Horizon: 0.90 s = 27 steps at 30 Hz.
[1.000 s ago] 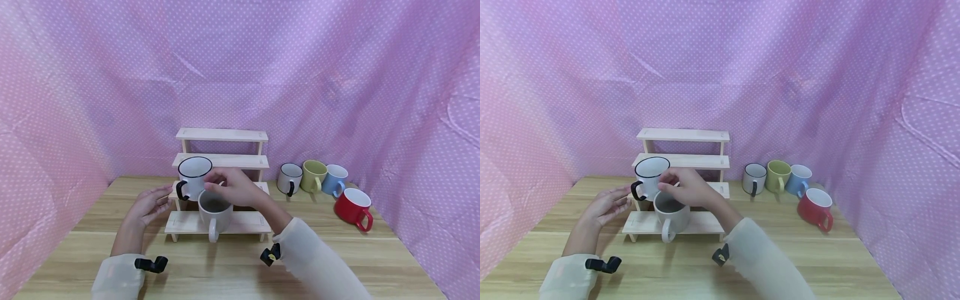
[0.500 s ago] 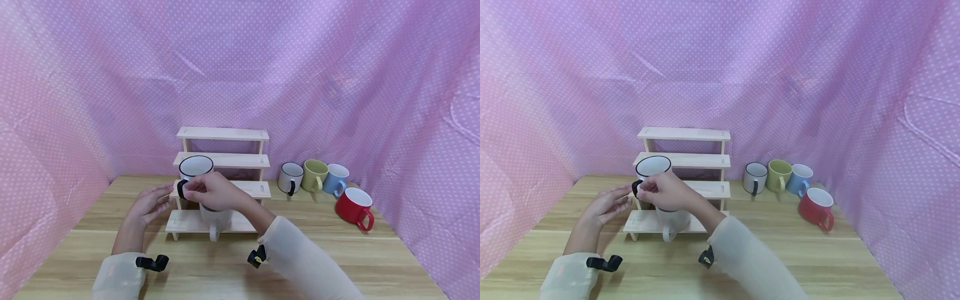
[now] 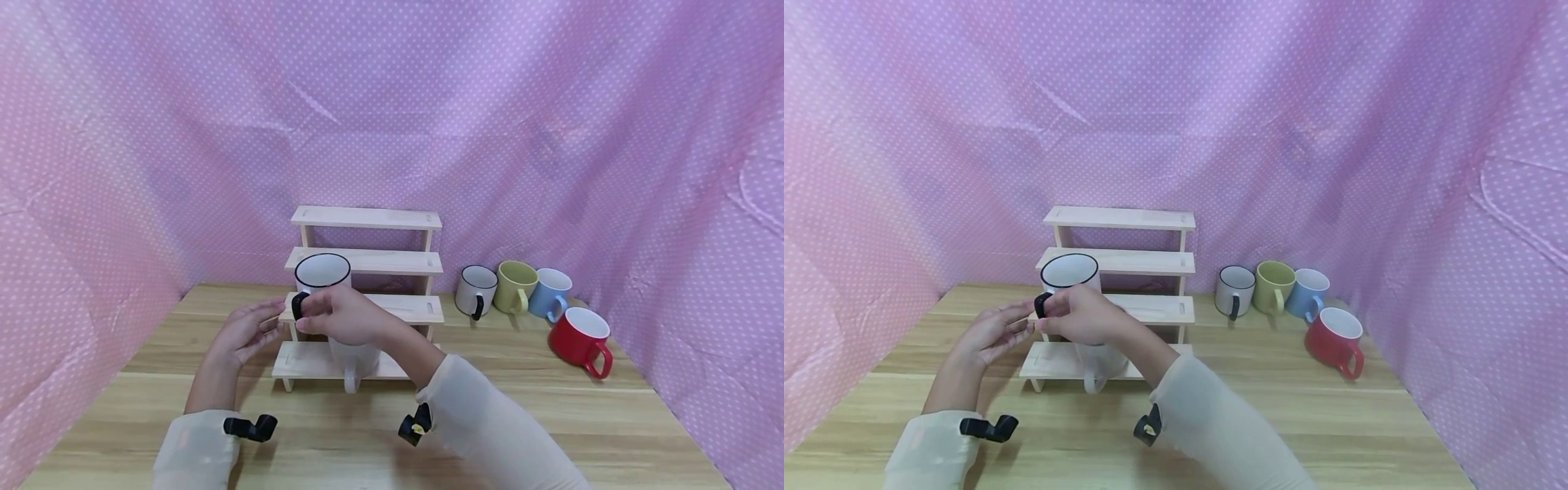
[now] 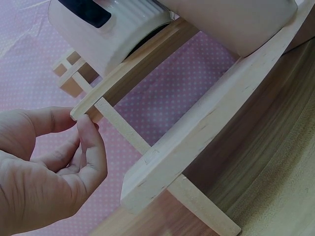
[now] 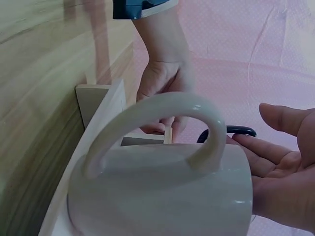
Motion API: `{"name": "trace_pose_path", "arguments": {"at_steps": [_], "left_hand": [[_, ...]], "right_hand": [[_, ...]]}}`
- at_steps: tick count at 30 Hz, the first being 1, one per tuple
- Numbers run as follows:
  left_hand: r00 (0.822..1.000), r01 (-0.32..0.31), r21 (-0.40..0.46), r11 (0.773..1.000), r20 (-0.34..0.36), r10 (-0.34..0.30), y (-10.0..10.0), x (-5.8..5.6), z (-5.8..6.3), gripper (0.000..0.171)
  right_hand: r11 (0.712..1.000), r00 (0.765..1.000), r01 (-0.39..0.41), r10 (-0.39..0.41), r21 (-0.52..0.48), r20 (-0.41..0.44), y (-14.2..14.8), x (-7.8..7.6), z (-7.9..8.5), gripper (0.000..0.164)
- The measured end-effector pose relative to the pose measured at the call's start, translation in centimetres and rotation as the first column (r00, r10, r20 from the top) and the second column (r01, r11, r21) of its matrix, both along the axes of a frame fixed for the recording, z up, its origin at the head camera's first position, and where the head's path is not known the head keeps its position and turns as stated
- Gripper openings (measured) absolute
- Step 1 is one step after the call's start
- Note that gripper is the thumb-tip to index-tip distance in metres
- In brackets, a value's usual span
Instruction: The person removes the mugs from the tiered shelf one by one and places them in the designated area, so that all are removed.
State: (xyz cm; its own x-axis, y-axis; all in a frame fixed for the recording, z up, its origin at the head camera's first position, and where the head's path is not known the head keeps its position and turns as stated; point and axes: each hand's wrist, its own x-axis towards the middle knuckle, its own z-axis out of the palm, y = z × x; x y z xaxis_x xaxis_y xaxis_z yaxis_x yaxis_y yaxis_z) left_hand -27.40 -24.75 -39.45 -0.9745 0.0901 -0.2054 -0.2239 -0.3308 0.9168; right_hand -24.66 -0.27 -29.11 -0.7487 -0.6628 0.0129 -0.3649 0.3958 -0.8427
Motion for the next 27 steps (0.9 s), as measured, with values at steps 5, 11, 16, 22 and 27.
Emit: {"name": "trace_pose_path", "arguments": {"at_steps": [5, 11, 16, 22, 27], "left_hand": [[1.000, -0.003, -0.005, 1.000, 0.003, 0.003, 0.10, -0.02, 0.06, 0.011], [1.000, -0.001, -0.016, 1.000, 0.001, 0.001, 0.12, 0.06, 0.13, 0.014], [1.000, 0.006, -0.018, 1.000, -0.007, -0.006, 0.10, 0.16, 0.17, 0.016], [1.000, 0.004, -0.020, 1.000, -0.005, -0.004, 0.13, 0.21, 0.18, 0.011], [1.000, 0.009, -0.018, 1.000, -0.007, -0.009, 0.07, 0.21, 0.15, 0.011]], "right_hand": [[1.000, 1.000, 0.000, 0.001, -0.028, 0.027, -0.05, -0.14, -0.40, 0.021], [0.999, 0.999, -0.018, 0.019, -0.038, 0.032, 0.03, -0.36, -0.59, 0.025], [0.999, 0.999, -0.012, 0.014, -0.049, 0.051, 0.00, -0.72, -0.86, 0.023], [0.997, 0.991, 0.025, -0.016, -0.067, 0.132, 0.11, -0.96, -1.06, 0.018], [0.997, 0.990, 0.043, -0.034, -0.060, 0.140, 0.07, -0.86, -0.75, 0.015]]}}
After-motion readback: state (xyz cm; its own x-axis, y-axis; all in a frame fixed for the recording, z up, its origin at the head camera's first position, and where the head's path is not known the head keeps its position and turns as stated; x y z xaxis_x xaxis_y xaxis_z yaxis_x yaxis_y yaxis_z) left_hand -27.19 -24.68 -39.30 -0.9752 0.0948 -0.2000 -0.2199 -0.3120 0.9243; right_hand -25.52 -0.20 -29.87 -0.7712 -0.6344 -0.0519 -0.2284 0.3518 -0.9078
